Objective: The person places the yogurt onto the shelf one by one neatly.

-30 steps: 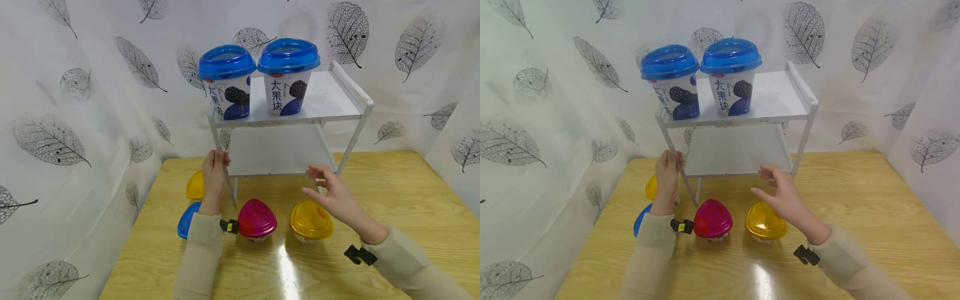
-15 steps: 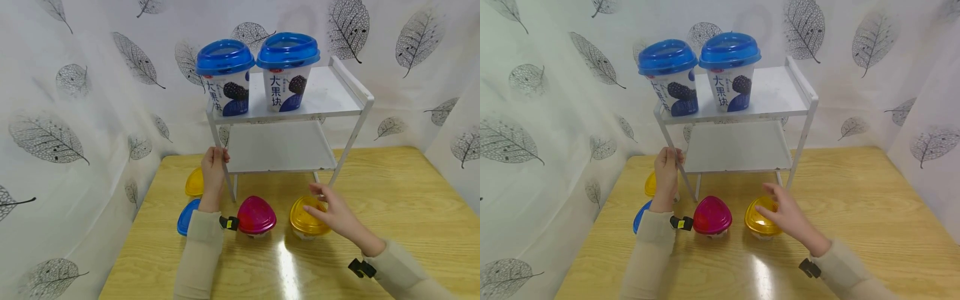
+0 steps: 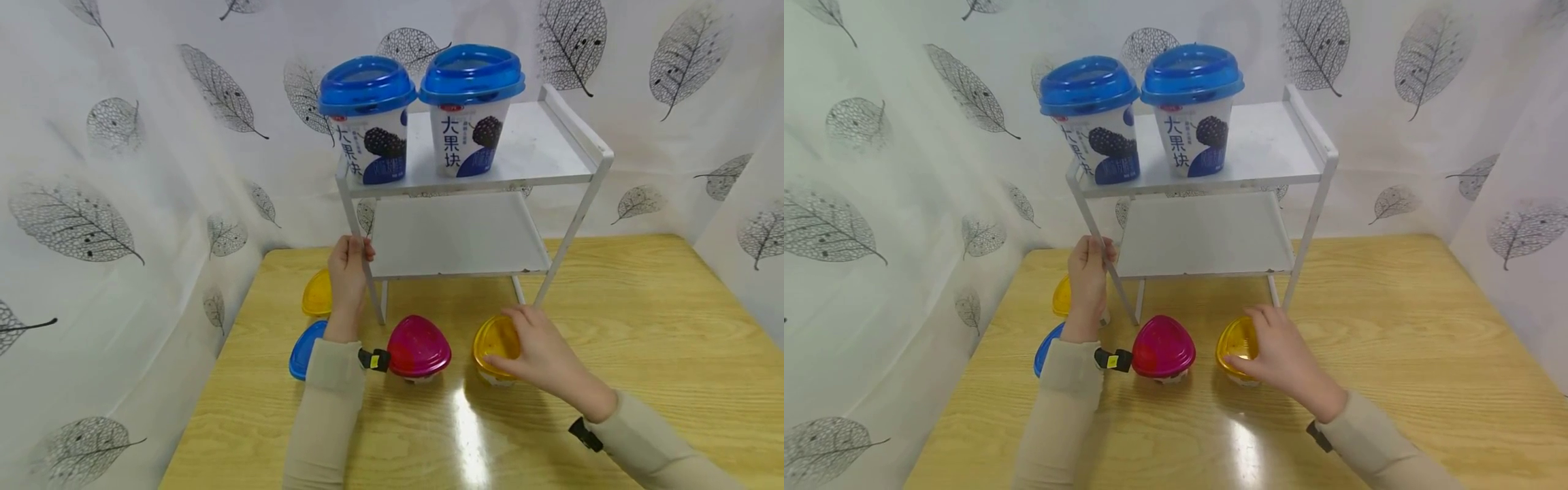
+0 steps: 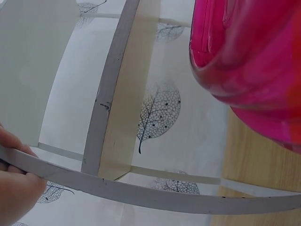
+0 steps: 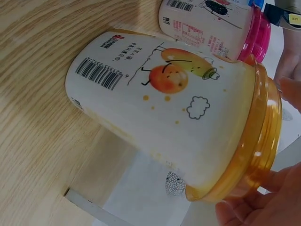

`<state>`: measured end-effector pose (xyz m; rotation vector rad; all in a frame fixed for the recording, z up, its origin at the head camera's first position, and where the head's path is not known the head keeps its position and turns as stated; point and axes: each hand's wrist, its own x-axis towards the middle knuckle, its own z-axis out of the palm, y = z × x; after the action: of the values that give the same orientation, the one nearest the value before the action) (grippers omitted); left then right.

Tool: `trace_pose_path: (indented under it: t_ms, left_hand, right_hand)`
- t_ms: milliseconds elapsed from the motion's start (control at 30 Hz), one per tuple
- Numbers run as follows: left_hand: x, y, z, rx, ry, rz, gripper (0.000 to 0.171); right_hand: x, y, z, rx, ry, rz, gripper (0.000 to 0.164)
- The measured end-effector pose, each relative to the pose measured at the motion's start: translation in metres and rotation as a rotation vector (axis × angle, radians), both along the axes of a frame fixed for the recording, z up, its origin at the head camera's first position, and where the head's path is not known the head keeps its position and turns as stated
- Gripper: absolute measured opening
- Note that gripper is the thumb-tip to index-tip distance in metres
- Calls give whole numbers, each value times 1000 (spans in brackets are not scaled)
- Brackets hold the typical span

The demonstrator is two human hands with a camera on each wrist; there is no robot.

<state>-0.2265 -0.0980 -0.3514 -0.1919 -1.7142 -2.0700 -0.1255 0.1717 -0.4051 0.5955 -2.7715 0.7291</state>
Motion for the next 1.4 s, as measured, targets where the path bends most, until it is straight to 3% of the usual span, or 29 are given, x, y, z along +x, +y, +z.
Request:
trace_pose_path:
  t_ms: [267,567,767,900,1033,1100,1200,1400]
  left_hand:
    - [0,1,-1,10,-1,-6,27]
    - [0,0,0,-10,21,-4,31]
    - [1,0,0,-1,13,-9,30]
    - [1,0,0,-11,12,-8,30]
    - [1,0,0,-19,9,-8,31]
    - [1,0,0,-20,9,-8,31]
    - [1,0,1,-18,9,-12,30]
    - [1,0,0,-17,3,-17,30]
  right_hand:
    - [-3,0,-3,27,4,17,74]
    - [-6,5,10,-29,-145,128,66]
    - [-5,9,13,-25,-137,188,62]
    - [-2,7,11,4,-23,109,59]
    - [0,4,5,139,156,-20,69]
    - [0,3,3,199,203,-56,75]
    - [1,3,1,237,189,-74,78]
    - [2,4,6,189,34,-13,71]
